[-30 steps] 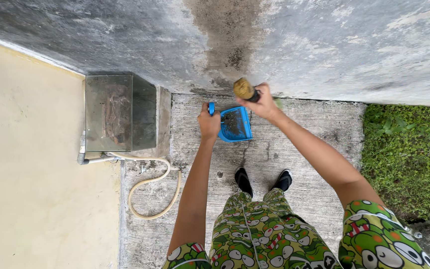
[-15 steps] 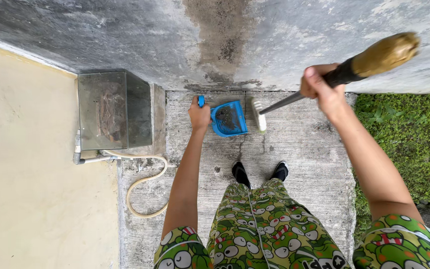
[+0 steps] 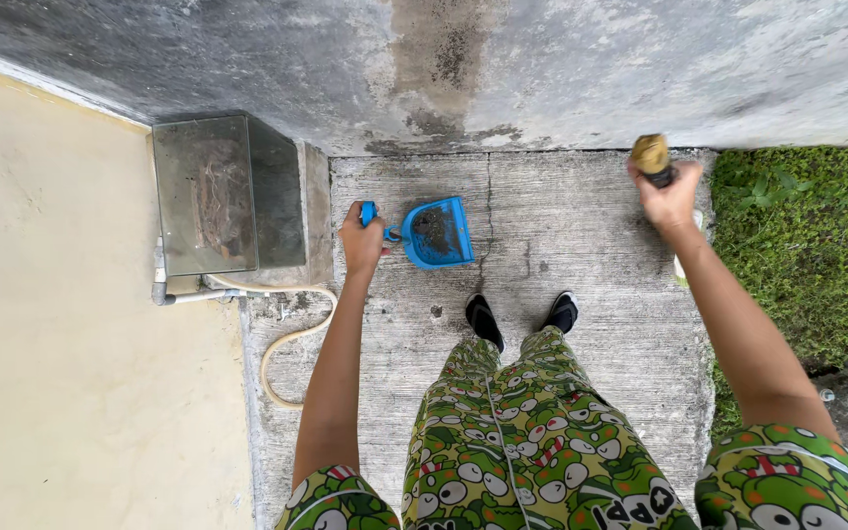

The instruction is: The person sweeps dirt and debris from a concrete outdoor floor into a blue dustpan using a brush on a long handle, repeatedly sweeping the same area to collect the waste.

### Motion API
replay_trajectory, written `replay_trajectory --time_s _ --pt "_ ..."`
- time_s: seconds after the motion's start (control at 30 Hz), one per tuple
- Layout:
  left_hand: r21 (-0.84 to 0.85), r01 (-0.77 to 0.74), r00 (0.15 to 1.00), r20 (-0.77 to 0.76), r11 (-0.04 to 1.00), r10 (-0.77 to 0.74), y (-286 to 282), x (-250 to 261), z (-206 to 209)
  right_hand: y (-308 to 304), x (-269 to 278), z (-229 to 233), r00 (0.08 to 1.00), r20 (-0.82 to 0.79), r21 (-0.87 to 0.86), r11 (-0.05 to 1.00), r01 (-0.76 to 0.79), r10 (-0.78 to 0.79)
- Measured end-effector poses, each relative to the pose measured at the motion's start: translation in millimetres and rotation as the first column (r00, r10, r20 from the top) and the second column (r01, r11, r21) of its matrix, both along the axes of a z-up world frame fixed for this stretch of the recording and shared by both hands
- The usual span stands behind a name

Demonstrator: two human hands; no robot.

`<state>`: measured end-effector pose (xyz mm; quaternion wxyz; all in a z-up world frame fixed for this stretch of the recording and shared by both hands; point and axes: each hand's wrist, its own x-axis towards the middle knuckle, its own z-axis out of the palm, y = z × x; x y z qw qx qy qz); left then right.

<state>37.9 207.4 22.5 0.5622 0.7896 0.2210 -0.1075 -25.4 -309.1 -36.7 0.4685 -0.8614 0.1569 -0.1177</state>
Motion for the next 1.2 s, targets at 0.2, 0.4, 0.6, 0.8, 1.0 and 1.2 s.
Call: replay_trajectory --time_s 0.2,0.4,0.6,0.8,1.0,1.2 --pt "-0.009 -0.038 0.999 -0.01 0.999 0.038 1 -8 1 107 -12 -21 0.965 0.158 -0.102 0.975 -0.196 0.21" --pt "0.037 -0.033 0.999 0.028 0.999 0.032 -10 -6 -4 235 4 87 0.872 0.418 0.166 0.922 -0.35 0.256" --pt "0.046 -0.041 0.998 0.058 0.998 0.039 -14 -10 -10 232 11 130 0.906 0.408 0.654 0.657 -0.375 0.112" --pt "0.006 -0.06 0.995 0.081 0.998 0.06 4 -32 -12 121 -42 174 0.898 0.424 0.489 0.807 -0.332 0.113" --pt "0.064 -0.053 0.997 0.054 0.997 0.049 13 -75 7 11 -89 204 0.901 0.428 0.341 0.935 -0.094 -0.065" --pt "0.05 -0.058 0.995 0.089 0.997 0.053 37 -105 17 -50 -122 136 0.95 0.295 0.23 0.972 0.036 -0.105"
